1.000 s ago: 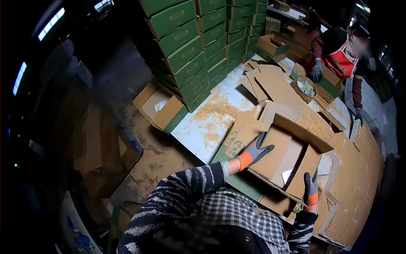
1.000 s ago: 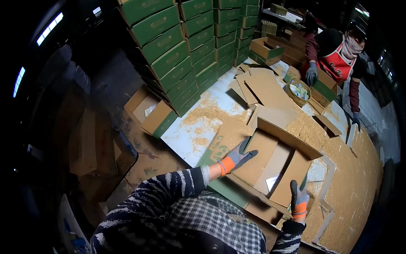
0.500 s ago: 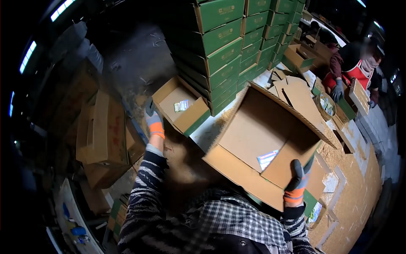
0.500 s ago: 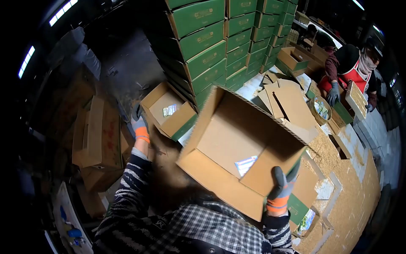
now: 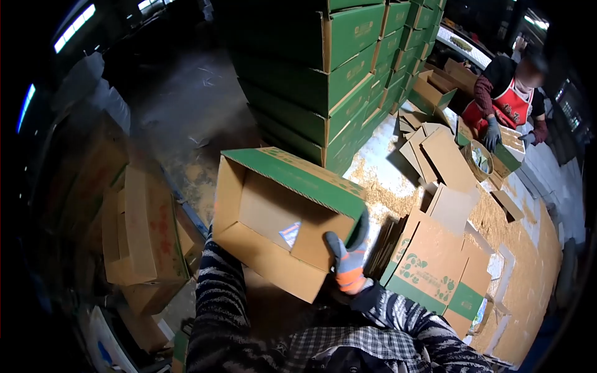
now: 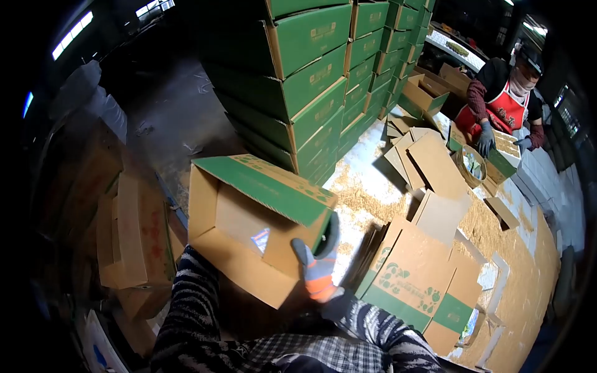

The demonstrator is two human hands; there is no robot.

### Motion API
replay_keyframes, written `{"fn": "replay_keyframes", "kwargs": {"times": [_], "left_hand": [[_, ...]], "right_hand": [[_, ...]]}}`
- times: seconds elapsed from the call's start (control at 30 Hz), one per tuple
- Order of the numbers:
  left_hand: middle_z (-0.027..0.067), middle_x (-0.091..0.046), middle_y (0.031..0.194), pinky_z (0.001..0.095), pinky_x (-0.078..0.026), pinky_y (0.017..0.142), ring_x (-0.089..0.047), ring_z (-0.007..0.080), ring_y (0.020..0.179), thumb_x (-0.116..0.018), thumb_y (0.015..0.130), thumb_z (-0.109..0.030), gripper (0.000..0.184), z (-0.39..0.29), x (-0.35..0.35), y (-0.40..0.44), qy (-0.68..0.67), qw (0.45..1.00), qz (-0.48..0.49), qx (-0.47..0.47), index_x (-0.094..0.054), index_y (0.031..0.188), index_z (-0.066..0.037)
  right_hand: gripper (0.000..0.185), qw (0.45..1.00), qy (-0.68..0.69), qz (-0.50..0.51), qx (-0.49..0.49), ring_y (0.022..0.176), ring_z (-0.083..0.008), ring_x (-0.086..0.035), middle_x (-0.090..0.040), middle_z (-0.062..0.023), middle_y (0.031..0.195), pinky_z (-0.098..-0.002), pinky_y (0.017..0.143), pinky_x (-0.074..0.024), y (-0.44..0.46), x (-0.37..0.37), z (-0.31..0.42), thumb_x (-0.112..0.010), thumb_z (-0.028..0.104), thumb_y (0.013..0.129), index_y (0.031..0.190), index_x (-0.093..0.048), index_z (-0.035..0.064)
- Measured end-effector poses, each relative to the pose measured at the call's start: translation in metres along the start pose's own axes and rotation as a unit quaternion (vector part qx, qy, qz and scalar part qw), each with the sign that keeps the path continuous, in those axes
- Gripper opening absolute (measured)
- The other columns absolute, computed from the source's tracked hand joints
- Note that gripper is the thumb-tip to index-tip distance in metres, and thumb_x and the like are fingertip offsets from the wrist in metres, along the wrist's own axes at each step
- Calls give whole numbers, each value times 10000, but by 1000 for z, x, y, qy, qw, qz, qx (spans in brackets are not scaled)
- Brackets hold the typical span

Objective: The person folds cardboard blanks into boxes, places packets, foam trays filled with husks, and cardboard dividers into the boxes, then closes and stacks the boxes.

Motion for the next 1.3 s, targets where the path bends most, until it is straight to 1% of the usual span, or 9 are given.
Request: {"fn": "replay_keyframes", "kwargs": {"times": [0.3,0.53,0.63,0.73,0.83,0.97,1.0,1.13,1.3], "left_hand": [[79,-449,1469,356,-297,1121,-404,279,1341,-392,973,-396,575,65,2,-7,-311,943,-44,110,-414,1447,-71],[53,-418,1490,368,-281,1123,-383,266,1343,-361,984,-552,675,-20,-39,-35,-218,973,-79,14,-408,1441,-56],[51,-514,1393,371,-352,1065,-467,251,1250,-393,991,-521,616,20,10,-47,-210,969,-109,-66,-495,1358,-37],[94,-638,1133,380,-486,910,-593,259,1045,-459,981,-320,391,4,-91,-204,514,818,170,-194,-591,1197,-21],[107,-652,1107,373,-492,899,-607,264,1039,-524,951,-261,350,-12,-197,-342,211,918,323,89,-605,1192,-19],[124,-670,1073,364,-499,883,-626,271,1032,-612,910,-182,321,-70,-351,-403,265,836,473,-78,-623,1184,-15],[143,-660,1092,375,-494,898,-618,309,1048,-624,903,-186,346,-42,-374,-395,127,879,430,162,-618,1214,-32],[140,-639,1164,399,-399,1026,-581,334,1118,-651,893,-328,488,-66,-535,-402,372,698,382,-479,-561,1301,-75],[148,-635,1206,423,-367,1040,-574,314,1149,-617,818,-583,696,-11,-618,-424,618,469,425,-467,-555,1304,-89]], "right_hand": [[1045,935,-335,-33,-111,1393,-370,-298,-269,-251,1521,-396,1141,-263,30,-69,-136,-735,462,814,1515,-127,-19],[1210,944,-197,40,-261,1357,-414,-367,-353,-309,1464,-375,1109,-321,60,-65,-193,-764,579,729,1518,-73,-26],[746,934,-150,205,-252,1208,-240,-528,-463,-135,1423,-320,962,-479,55,-24,-160,-693,390,891,1452,-375,14],[697,945,-268,186,4,1333,-295,-435,-416,-205,1451,-381,1047,-434,42,56,-13,-720,209,850,1443,-396,38],[727,836,-521,63,161,1354,-396,-377,-395,-219,1461,-440,1129,-324,19,156,105,-709,95,777,1422,-389,-1],[785,656,-747,-9,107,1372,-465,-296,-356,-266,1465,-526,1146,-219,-26,266,130,-716,309,795,1420,-376,-23],[796,642,-763,30,66,1374,-468,-287,-352,-272,1465,-535,1147,-206,-43,264,113,-703,368,805,1420,-379,-18],[795,696,-690,194,52,1356,-474,-304,-333,-274,1471,-529,1141,-229,-105,213,65,-687,404,818,1413,-373,-21],[793,773,-610,141,101,1366,-443,-311,-337,-255,1476,-528,1143,-232,-92,246,133,-701,382,808,1421,-370,5]]}}
Point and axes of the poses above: each hand's wrist, its own y-axis towards the middle knuckle, its own x-axis out of the back of the hand, z = x × y, the point moved 9 cm from there along y, towards the middle knuckle
